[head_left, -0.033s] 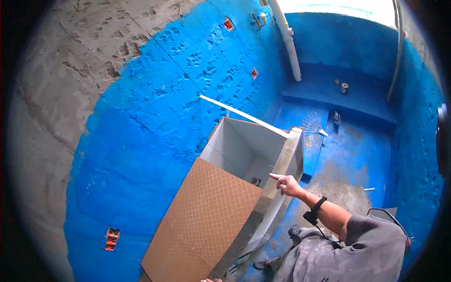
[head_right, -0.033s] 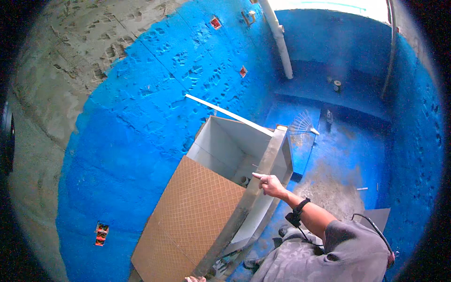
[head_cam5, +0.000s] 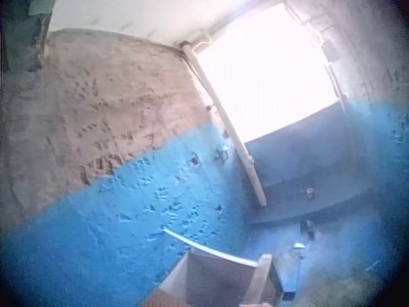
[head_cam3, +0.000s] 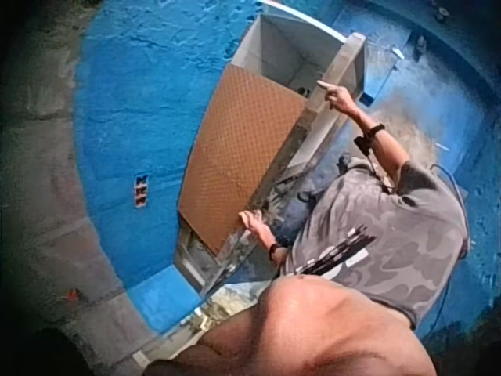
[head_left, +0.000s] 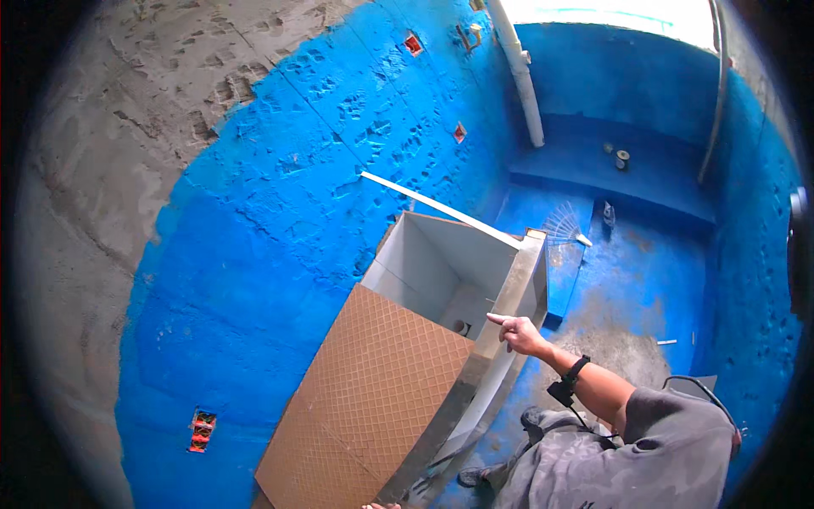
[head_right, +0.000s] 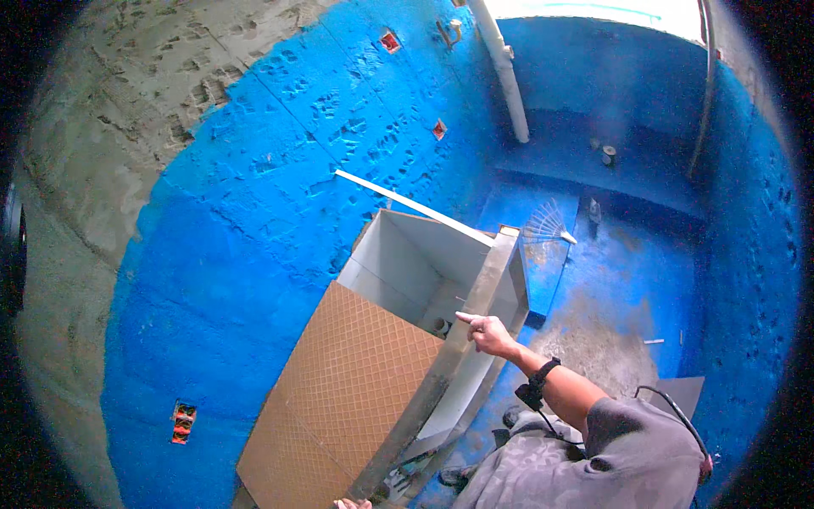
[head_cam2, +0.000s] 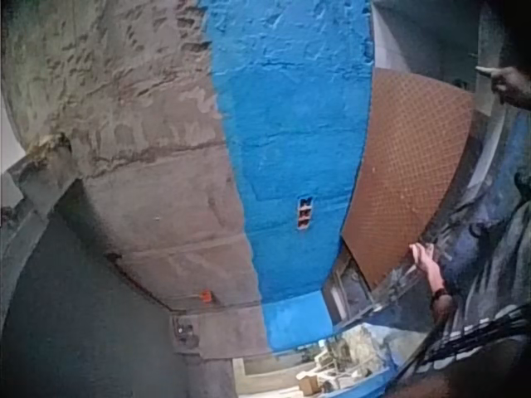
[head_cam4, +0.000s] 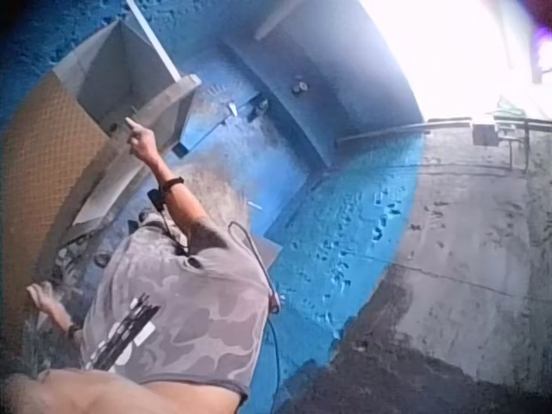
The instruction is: Measuring and placing tiles on a construction site.
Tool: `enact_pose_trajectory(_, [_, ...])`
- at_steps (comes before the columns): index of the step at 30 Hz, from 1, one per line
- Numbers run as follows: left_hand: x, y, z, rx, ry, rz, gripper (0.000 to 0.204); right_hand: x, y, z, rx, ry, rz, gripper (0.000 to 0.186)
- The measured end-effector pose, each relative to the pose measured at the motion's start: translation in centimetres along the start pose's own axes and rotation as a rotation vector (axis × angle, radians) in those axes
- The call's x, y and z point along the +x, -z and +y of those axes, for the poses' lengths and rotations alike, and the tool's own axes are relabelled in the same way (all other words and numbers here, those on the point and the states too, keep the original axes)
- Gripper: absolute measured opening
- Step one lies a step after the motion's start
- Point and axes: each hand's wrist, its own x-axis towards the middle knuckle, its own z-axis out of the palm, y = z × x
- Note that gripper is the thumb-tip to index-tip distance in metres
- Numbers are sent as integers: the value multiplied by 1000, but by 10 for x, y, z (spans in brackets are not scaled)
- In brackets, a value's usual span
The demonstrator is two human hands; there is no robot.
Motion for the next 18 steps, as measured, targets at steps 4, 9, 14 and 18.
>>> enact_pose_trajectory(4, [1, 3, -2, -7, 9, 16, 64, 0, -1, 3, 11, -2, -1, 15])
enact_pose_trajectory(9, [-12, -6, 3, 11, -19, 34, 64, 1, -3, 1, -3, -13, -10, 15])
enact_pose_trajectory(14, [-20, -14, 8, 31, -50, 43, 64, 1, -2, 1, 3, -2, -6, 15])
enact_pose_trajectory(18, [-25, -17, 10, 48, -73, 51, 65, 1, -2, 3, 3, -2, 3, 16])
